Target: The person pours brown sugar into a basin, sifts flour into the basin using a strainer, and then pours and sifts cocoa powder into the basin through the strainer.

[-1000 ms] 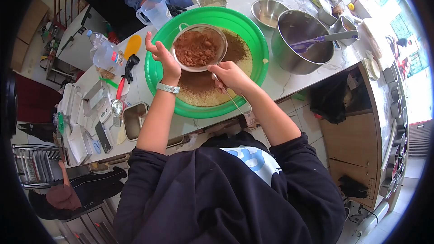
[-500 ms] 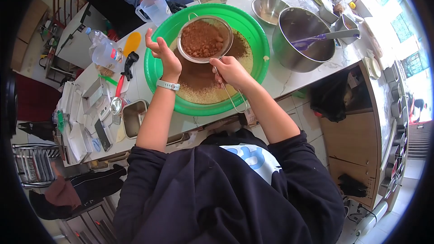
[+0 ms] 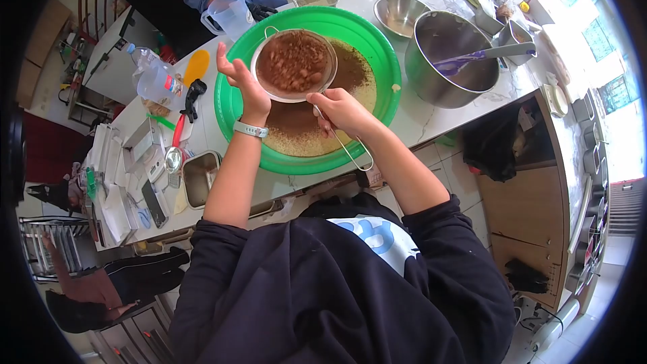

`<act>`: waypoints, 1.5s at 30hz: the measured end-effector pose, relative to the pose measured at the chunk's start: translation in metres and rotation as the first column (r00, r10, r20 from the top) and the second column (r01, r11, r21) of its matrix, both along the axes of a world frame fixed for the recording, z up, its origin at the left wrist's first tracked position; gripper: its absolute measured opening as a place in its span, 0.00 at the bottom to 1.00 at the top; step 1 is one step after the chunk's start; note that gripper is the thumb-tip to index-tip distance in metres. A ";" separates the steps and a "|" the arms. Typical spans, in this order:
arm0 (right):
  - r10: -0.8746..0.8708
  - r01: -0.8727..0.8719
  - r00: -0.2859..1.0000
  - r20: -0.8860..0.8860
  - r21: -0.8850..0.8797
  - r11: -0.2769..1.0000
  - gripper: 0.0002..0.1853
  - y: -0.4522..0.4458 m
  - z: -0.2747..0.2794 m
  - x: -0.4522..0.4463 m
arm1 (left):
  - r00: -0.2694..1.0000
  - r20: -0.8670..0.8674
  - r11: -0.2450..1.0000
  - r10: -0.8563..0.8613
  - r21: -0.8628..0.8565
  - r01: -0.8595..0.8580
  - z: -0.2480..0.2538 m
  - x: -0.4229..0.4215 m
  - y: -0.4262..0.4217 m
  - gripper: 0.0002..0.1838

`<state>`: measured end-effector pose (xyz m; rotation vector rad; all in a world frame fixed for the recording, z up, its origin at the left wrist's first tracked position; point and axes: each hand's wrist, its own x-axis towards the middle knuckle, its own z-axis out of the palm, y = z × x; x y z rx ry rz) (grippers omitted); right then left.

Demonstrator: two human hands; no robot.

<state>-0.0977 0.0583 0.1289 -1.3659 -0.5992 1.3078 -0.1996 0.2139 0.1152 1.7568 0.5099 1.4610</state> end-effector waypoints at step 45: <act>-0.056 0.054 0.990 0.127 0.019 0.998 0.13 0.002 -0.004 0.018 | 0.937 -0.342 0.996 -0.074 -0.065 0.055 0.019 -0.008 -0.008 0.41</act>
